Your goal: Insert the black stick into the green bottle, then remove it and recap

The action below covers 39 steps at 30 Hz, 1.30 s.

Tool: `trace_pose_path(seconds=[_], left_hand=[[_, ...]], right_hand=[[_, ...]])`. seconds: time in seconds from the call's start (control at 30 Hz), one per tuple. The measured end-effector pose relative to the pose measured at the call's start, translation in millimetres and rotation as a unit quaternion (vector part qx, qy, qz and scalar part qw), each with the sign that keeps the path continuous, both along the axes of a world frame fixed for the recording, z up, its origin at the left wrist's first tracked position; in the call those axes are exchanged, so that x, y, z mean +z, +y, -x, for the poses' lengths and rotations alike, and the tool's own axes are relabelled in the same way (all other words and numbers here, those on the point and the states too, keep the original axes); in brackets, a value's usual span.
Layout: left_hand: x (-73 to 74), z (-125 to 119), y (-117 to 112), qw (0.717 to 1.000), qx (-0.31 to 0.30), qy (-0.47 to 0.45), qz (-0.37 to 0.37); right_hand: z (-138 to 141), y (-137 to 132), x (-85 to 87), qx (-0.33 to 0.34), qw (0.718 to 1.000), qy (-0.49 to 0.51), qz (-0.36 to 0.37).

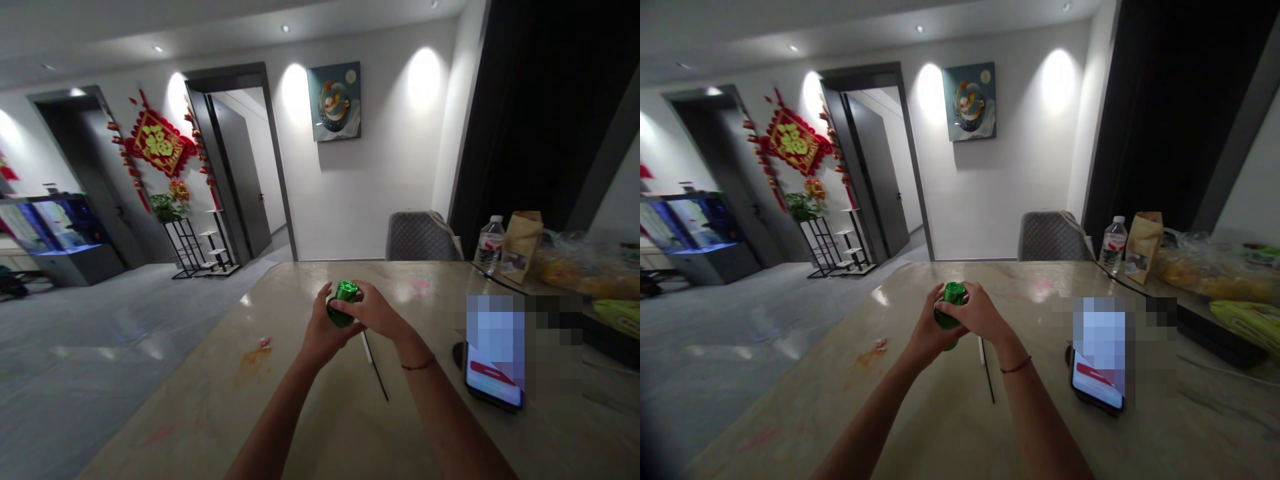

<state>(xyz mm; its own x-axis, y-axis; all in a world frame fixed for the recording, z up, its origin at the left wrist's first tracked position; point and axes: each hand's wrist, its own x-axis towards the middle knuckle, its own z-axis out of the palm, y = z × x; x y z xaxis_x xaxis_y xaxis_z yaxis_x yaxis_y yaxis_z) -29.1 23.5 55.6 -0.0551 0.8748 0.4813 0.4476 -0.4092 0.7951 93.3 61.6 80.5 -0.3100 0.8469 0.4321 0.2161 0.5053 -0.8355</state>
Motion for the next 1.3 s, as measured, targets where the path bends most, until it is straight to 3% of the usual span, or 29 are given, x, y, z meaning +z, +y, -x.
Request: trace_pose_path(seconds=[0.1, 0.2, 0.5, 0.67, 0.9, 1.1, 1.3], left_hand=[[-1.4, 0, 0, 0.999, 0.024, 0.036, -0.015], [2.3, 0, -3, 0.997, 0.041, 0.059, 0.019], [4.2, -2, -6, 0.995, 0.066, 0.069, 0.036], [2.1, 1, -5, 0.994, 0.060, 0.082, 0.031], [5.2, 0, -8, 0.991, 0.117, 0.058, 0.018], [16.9, 3, -14, 0.971, 0.157, 0.178, 0.039], [27.5, 8, -17, 0.945, 0.148, 0.284, 0.068]], right_hand=[[1, -2, 3.3, -0.002, 1.000, -0.004, 0.001], [2, -5, 5.8, -0.001, 1.000, -0.010, 0.010], [0, -6, 8.1, 0.020, 0.999, 0.010, 0.030], [-9, -6, 12.0, -0.011, 1.000, 0.004, -0.007], [-3, -23, 19.8, -0.089, 0.977, -0.144, -0.129], [8, -30, 22.5, -0.161, 0.972, -0.119, -0.119], [-2, -23, 21.0, -0.112, 0.984, -0.108, -0.083]])
